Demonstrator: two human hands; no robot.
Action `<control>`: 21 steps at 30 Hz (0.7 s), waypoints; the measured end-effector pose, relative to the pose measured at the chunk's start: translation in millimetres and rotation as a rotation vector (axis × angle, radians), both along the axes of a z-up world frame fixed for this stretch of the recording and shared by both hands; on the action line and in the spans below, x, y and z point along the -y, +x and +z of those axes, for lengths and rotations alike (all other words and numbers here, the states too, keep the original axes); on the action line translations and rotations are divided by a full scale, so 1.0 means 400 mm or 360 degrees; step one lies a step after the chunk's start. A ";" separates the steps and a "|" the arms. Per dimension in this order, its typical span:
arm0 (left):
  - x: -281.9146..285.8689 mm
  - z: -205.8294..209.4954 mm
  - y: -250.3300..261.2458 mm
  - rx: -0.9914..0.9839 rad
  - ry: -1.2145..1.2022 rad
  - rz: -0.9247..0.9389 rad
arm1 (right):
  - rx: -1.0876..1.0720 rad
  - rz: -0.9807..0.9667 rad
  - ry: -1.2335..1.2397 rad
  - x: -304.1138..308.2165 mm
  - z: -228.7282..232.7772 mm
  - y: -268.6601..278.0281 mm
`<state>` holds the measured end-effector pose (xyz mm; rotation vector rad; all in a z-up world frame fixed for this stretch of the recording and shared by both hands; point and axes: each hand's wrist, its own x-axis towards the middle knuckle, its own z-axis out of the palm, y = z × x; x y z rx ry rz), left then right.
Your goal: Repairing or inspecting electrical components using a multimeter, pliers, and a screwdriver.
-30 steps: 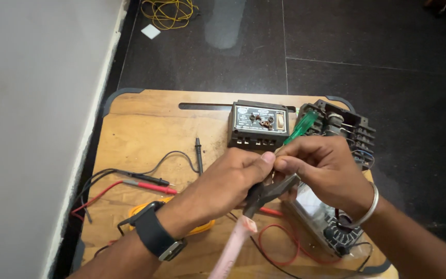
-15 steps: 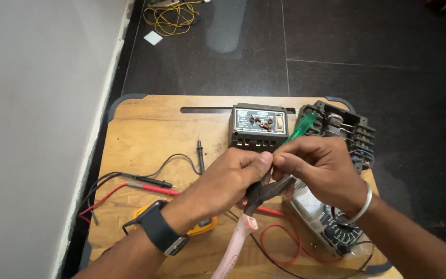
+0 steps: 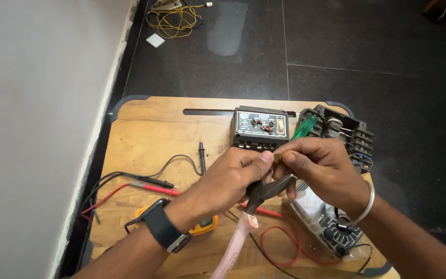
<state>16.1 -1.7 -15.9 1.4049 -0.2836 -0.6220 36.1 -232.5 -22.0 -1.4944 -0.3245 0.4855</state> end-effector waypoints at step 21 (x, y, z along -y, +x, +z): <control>-0.001 0.037 -0.001 -0.0156 -0.0132 -0.0033 | 0.2460 -0.0169 -0.0819 -0.037 0.131 -0.051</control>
